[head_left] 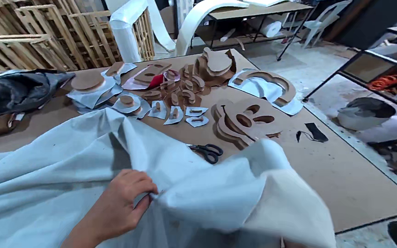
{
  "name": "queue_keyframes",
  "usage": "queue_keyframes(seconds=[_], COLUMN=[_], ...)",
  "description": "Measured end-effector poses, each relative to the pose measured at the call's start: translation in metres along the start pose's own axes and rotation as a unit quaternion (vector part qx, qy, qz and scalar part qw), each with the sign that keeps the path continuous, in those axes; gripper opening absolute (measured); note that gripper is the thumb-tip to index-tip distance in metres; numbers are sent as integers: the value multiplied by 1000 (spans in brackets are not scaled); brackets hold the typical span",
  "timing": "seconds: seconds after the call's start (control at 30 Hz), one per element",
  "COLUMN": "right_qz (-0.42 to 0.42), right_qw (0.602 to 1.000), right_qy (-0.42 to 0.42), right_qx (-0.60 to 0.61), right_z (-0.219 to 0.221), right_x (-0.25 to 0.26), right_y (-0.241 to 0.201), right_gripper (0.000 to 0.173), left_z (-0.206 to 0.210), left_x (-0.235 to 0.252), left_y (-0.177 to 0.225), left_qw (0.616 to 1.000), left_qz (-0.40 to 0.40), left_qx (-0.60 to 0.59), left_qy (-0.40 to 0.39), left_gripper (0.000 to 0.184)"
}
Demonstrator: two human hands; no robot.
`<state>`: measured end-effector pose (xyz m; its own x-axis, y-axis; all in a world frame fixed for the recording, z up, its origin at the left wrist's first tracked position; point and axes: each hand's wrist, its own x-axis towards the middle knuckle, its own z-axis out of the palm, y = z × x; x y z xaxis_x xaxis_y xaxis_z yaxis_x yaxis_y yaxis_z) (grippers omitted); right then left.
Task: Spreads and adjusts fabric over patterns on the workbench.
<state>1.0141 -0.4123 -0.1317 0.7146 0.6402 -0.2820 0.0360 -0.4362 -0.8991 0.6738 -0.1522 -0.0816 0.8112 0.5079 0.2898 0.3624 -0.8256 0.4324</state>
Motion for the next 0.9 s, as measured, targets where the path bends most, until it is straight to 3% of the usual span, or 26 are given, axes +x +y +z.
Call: queue_keyframes(seconds=[0.1, 0.17, 0.23, 0.3, 0.37, 0.43, 0.5, 0.57, 0.63, 0.77, 0.9], right_qz=[70, 45, 29, 34, 11, -30, -41, -47, -61, 57, -1], right_qw=[986, 994, 997, 997, 994, 982, 948, 894, 862, 896, 879], right_qy=[37, 40, -15, -32, -18, -11, -15, -53, -88, -31, -7], right_qx=[-145, -88, -66, -65, -103, -184, -314, -442, -496, -439, -477], right_z=[32, 30, 15, 8, 9, 16, 24, 24, 12, -18, -35], right_x=[66, 110, 127, 112, 81, 40, 5, 0, 14, 39, 26], right_y=[-43, -6, 14, 2, -3, -1, 0, -3, -7, -16, -10], right_gripper=[25, 28, 30, 29, 31, 47, 66, 54, 37, 45, 49], left_z=[11, 17, 26, 40, 51, 52, 44, 37, 34, 23, 22], left_x=[4, -12, -49, -109, -178, -240, -286, -317, -329, -319, -320], left_y=[5, 12, 11, -9, -38, -63, -81, -99, -112, -118, -119], left_qw=[996, 991, 984, 974, 960, 943, 921, 907, 905, 900, 902], left_qz=[-11, -34, -92, -167, -243, -298, -347, -382, -388, -397, -399], left_qx=[55, 79, 71, 72, 97, 134, 167, 177, 171, 177, 166], left_qy=[75, 103, 132, 139, 96, 68, 53, 34, 17, -23, -15], left_gripper=[28, 41, 52, 60, 67, 73, 77, 84, 89, 88, 91])
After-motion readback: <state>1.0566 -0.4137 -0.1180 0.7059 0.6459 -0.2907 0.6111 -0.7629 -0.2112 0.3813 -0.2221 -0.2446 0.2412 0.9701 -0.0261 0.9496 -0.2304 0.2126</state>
